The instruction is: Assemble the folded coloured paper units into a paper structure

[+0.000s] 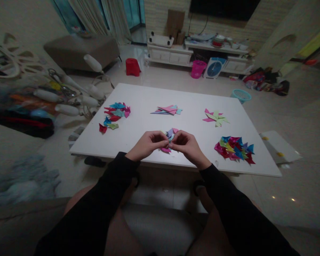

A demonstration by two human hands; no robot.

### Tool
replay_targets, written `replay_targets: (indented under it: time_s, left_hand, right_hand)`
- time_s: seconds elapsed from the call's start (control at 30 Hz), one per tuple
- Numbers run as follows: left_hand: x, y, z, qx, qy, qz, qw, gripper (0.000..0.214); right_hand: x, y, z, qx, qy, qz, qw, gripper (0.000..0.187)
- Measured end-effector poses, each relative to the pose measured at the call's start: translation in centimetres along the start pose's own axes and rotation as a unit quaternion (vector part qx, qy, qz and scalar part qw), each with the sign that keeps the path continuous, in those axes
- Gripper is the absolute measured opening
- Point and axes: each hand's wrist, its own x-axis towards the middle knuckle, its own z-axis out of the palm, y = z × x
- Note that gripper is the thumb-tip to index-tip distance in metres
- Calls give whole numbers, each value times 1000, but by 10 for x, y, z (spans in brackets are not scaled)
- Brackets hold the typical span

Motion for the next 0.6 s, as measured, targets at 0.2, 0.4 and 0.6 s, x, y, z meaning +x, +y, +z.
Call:
replay_targets:
  time_s: [0.2,0.4,0.6]
  left_hand:
    - [-5,1,-4,-64,-123,-21,990,29]
    - [-9,5,1,-34,-161,-28,986,28]
    - [-9,8,5,-4,-170,-22,985,31]
  right_hand:
    - [-3,1,3,117,-110,72,984,43]
    - [-5,-2,1,140,-166,107,970,47]
    - [-6,-5,-3,127,-192,135,964,49]
